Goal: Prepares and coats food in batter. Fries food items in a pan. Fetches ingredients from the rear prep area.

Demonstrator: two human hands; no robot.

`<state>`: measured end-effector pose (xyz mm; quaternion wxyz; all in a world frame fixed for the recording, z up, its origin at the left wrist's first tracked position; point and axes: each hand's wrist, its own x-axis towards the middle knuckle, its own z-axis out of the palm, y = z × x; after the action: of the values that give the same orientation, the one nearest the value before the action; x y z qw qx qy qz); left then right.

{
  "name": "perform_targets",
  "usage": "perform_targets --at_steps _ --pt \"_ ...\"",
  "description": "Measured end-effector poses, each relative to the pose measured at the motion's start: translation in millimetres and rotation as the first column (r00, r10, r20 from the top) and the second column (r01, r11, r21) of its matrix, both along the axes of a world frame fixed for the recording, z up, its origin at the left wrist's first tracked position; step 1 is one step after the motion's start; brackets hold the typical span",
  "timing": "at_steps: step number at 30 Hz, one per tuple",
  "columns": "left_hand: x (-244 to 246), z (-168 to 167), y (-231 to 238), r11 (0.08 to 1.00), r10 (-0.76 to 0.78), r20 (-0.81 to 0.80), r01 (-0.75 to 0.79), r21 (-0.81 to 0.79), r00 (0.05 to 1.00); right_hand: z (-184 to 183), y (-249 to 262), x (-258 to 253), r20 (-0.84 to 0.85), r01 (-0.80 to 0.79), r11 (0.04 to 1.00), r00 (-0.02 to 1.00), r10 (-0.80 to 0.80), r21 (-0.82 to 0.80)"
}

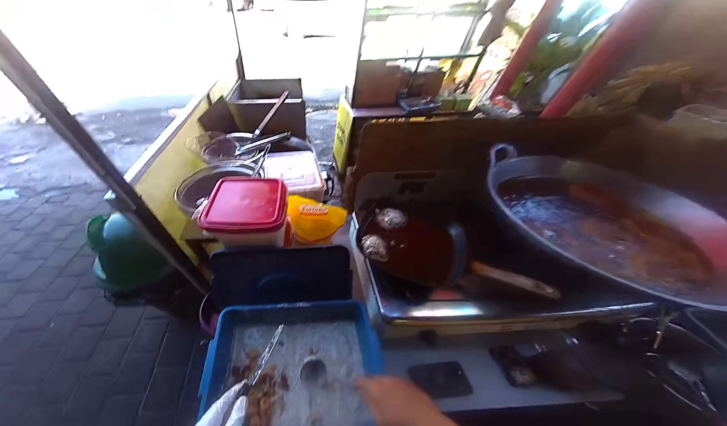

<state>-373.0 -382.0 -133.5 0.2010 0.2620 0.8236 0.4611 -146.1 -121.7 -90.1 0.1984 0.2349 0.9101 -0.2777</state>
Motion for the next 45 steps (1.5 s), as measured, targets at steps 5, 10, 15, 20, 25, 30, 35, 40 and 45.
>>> perform_targets --at_steps 5,10,15,20,25,30,35,40,45 --pt "-8 -18 2 0.966 0.212 -0.038 -0.204 0.156 0.977 1 -11 -93 0.151 -0.115 0.985 0.984 0.095 0.129" --pt "-12 -34 7 0.93 0.278 -0.133 -0.232 0.283 0.951 -14 -43 -150 0.234 -0.159 0.965 0.966 0.109 0.207" --pt "-10 -48 4 0.912 0.255 -0.232 -0.154 0.38 0.939 -19 -81 -137 0.392 -0.21 0.964 0.91 0.132 0.164" --pt "-11 -52 1 0.894 0.218 -0.235 -0.098 0.436 0.947 3 -74 -101 0.44 -0.26 0.963 0.875 0.2 0.078" --pt "-14 -54 -3 0.876 0.192 -0.219 -0.066 0.477 0.957 12 -57 -104 0.255 -0.336 0.919 0.925 0.281 0.206" --pt "-14 -56 -3 0.859 0.208 -0.205 -0.079 0.505 0.957 -14 -77 -147 0.339 -0.289 0.932 0.918 0.204 0.221" --pt "-13 -55 -4 0.864 0.205 -0.192 -0.085 0.496 0.96 -20 -96 -130 0.409 -0.351 0.928 0.87 0.275 0.123" --pt "-6 -55 -7 0.871 0.161 -0.224 -0.031 0.49 0.961 -3 -52 -107 0.359 -0.367 0.93 0.865 0.351 -0.024" --pt "-9 -47 -20 0.869 0.031 -0.106 0.026 0.494 0.994 5 -30 -53 0.048 -0.263 0.96 0.964 0.26 0.095"
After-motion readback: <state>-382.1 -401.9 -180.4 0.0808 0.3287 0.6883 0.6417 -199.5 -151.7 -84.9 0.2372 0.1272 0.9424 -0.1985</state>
